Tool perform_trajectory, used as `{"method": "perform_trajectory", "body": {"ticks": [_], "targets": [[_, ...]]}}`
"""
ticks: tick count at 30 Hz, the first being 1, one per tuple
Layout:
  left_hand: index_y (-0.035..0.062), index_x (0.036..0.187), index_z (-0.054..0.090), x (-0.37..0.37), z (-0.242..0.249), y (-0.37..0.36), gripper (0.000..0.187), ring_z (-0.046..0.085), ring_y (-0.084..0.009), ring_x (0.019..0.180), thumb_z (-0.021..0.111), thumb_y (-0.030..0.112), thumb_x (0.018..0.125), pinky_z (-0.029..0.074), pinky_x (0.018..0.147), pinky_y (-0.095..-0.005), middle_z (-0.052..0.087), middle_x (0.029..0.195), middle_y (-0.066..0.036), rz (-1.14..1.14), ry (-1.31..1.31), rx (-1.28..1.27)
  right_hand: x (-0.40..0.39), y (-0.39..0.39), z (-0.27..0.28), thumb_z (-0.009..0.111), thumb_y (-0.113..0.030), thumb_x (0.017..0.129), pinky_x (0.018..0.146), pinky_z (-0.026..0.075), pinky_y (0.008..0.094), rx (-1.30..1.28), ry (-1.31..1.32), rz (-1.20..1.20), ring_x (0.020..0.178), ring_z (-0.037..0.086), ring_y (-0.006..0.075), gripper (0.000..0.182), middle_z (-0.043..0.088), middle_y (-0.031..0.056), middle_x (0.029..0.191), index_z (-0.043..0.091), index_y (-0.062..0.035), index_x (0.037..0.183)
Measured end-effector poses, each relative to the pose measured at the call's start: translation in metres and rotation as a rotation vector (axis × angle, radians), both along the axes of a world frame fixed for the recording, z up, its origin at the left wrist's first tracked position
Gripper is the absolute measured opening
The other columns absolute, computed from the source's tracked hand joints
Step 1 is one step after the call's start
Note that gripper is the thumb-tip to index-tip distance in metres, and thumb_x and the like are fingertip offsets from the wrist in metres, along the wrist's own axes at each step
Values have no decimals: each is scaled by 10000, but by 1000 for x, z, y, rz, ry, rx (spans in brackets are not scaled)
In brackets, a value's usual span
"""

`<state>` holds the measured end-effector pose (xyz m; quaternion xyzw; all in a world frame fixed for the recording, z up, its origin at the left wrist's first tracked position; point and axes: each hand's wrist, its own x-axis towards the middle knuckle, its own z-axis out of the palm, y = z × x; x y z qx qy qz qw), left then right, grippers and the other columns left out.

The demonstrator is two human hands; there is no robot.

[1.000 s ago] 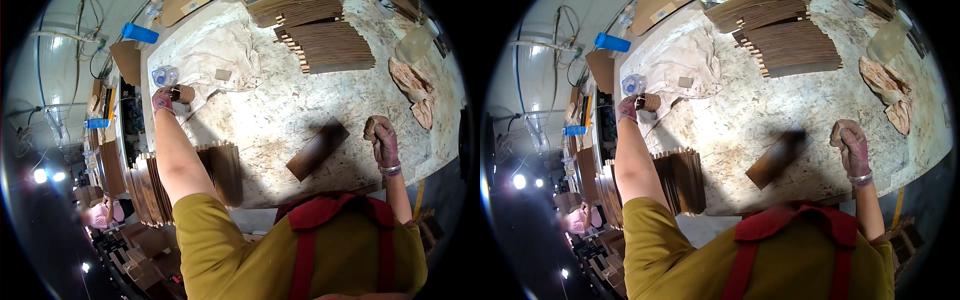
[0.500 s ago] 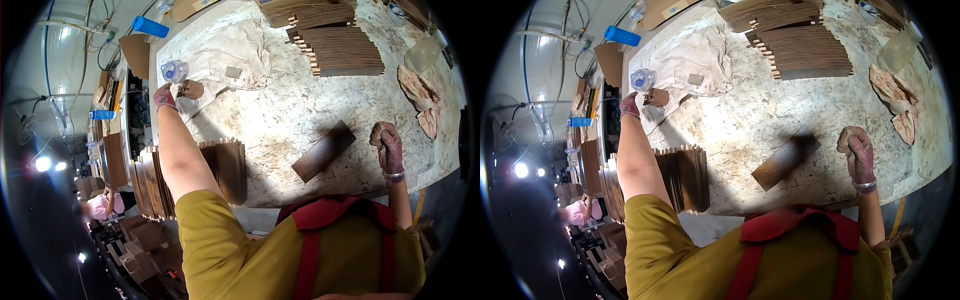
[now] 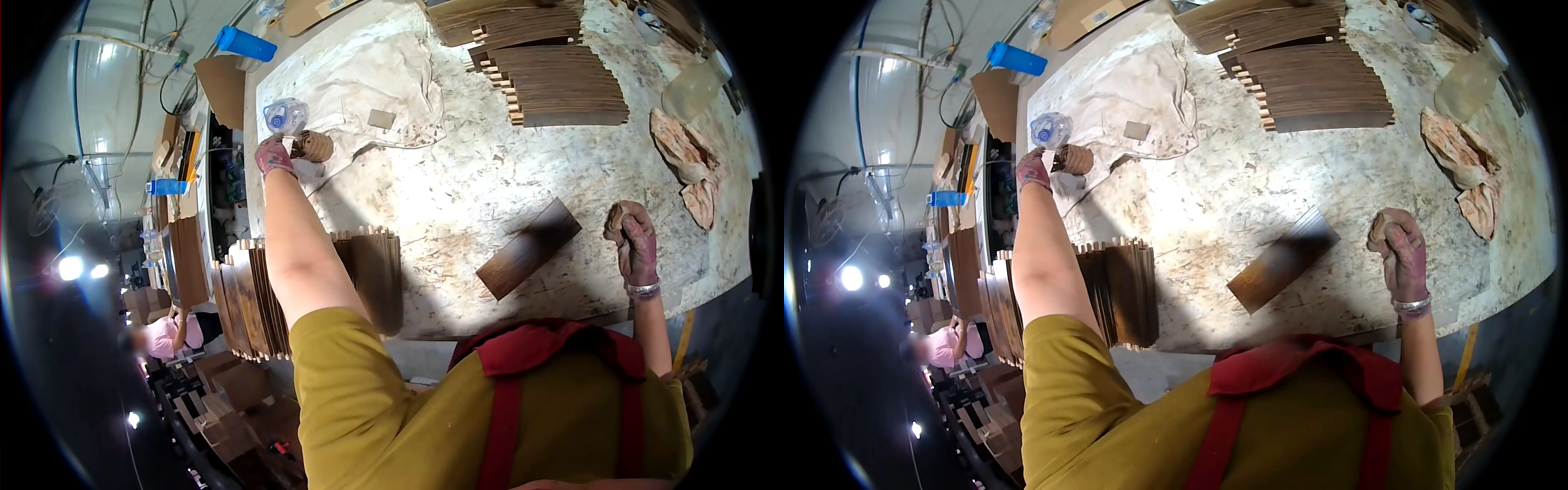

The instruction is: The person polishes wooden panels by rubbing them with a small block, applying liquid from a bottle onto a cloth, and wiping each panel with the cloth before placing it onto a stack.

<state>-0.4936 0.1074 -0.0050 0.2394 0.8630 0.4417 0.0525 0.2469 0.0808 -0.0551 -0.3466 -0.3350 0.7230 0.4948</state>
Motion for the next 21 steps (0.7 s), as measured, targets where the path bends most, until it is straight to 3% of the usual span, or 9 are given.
{"method": "perform_trajectory", "body": {"ticks": [1,4,8,11,14,16,18,19,21], "targets": [[33,961,744,-20,-3,0,207,669,-230,902,646,188,863,496,845,-319,728,977,-145,-91,146,-119,1,0,-1,661,-192,921,639,421,256,3,-14,-6,735,520,129,277,581,39,872,596,-34,1139],[30,979,741,-16,4,-12,237,661,-212,960,618,211,890,487,868,-314,721,1050,-121,-130,142,-176,0,1,4,664,-197,920,671,454,258,17,10,24,764,550,131,284,598,41,896,594,-29,1138],[92,1178,682,22,29,-10,318,586,-203,1164,486,242,978,436,1001,-310,644,1254,-114,-153,144,-474,-1,0,4,664,-200,920,698,490,255,-7,-11,0,792,583,133,291,616,47,918,593,-21,1139],[11,1060,703,8,11,-14,220,671,-212,915,623,105,877,513,851,-304,720,961,-115,-308,798,-632,-1,0,5,665,-203,920,699,508,256,-12,-10,-1,791,594,134,295,624,49,921,594,-17,1137],[56,1013,711,-3,-21,-7,184,685,-235,803,617,69,856,541,771,-327,721,875,-101,-223,179,-25,-3,-1,5,668,-206,920,686,496,260,-21,-27,-26,781,582,137,288,613,47,905,596,-22,1130],[66,977,712,11,-25,-7,158,690,-241,771,624,79,847,548,746,-339,722,846,-98,-126,46,66,-3,-1,5,671,-208,920,681,463,265,-21,-38,-32,778,558,143,274,589,43,882,601,-36,1122],[55,936,709,31,-29,-7,133,689,-238,781,641,123,844,543,750,-348,725,846,-99,-3,189,-150,-3,-1,5,662,-198,923,678,458,263,-8,-27,-19,775,557,143,266,590,45,882,601,-32,1121],[65,920,714,5,-53,-5,154,693,-235,799,650,182,843,536,749,-358,729,869,-109,17,155,-144,-3,-1,5,658,-193,924,677,456,262,0,-23,-13,773,556,143,261,591,47,883,601,-30,1120],[92,949,726,-26,-62,-9,174,696,-244,831,649,209,845,533,759,-353,731,889,-121,-146,406,-192,-3,1,7,657,-193,924,674,453,260,13,-17,4,771,554,143,262,591,50,885,601,-28,1120]]}}
